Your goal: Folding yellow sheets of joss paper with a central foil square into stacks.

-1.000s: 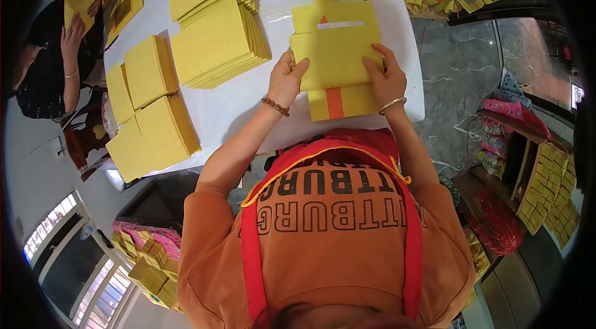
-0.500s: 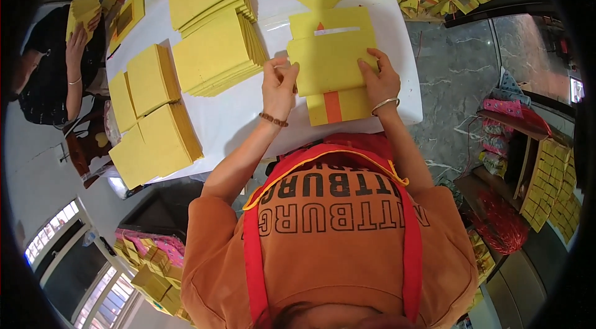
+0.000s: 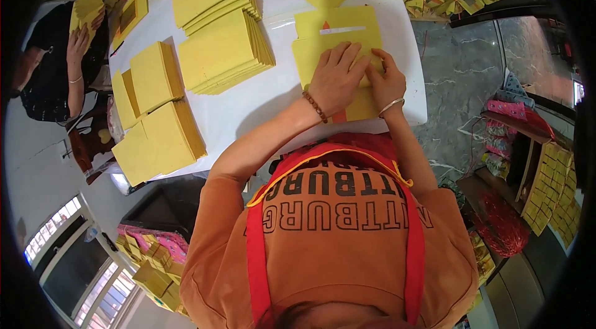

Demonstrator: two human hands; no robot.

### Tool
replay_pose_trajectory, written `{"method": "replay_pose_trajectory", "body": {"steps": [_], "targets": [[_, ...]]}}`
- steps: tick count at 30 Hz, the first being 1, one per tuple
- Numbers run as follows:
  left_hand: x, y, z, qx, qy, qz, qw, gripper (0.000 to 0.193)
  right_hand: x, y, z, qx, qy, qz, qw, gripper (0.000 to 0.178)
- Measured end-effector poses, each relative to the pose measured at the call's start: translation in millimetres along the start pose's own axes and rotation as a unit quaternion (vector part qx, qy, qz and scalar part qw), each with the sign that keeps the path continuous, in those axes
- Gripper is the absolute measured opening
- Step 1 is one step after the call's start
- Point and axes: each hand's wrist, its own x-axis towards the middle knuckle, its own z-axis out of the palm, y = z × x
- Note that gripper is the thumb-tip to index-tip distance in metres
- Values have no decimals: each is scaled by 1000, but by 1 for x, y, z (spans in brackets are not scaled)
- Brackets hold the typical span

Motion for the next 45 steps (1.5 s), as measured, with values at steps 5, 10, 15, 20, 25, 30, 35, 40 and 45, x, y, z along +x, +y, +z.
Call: {"method": "replay_pose_trajectory", "body": {"steps": [5, 10, 15, 20, 25, 30, 35, 40, 45], "targets": [[-5, -10, 10, 61, -44, -13, 997, 39, 2, 0, -1, -26, -7, 14, 1000, 32], [-9, -14, 16, 78, -62, -22, 995, 43, 4, -8, -7, -29, -51, 83, 995, 31], [-15, -17, 12, 82, -54, -53, 994, 43, 4, -34, -11, -195, 7, -172, 966, 47], [-18, -18, 18, 71, -150, -40, 985, 42, 3, -19, -7, -197, -198, -292, 915, 60], [-23, -34, 9, -124, -91, -116, 981, 40, 1, -15, 6, -174, -240, -227, 928, 65], [-26, -36, 1, -317, -21, -200, 927, 37, 2, -27, 11, -332, -247, -250, 875, 68], [-20, -20, 1, -59, 11, -83, 995, 47, 0, -21, 15, -388, -238, -267, 850, 68], [-29, -26, -2, -120, 95, -67, 986, 54, 0, -18, 15, -372, -236, -264, 858, 67], [-42, -19, -15, -27, -57, -37, 997, 59, 7, -16, 11, -265, -240, -267, 895, 65]]}}
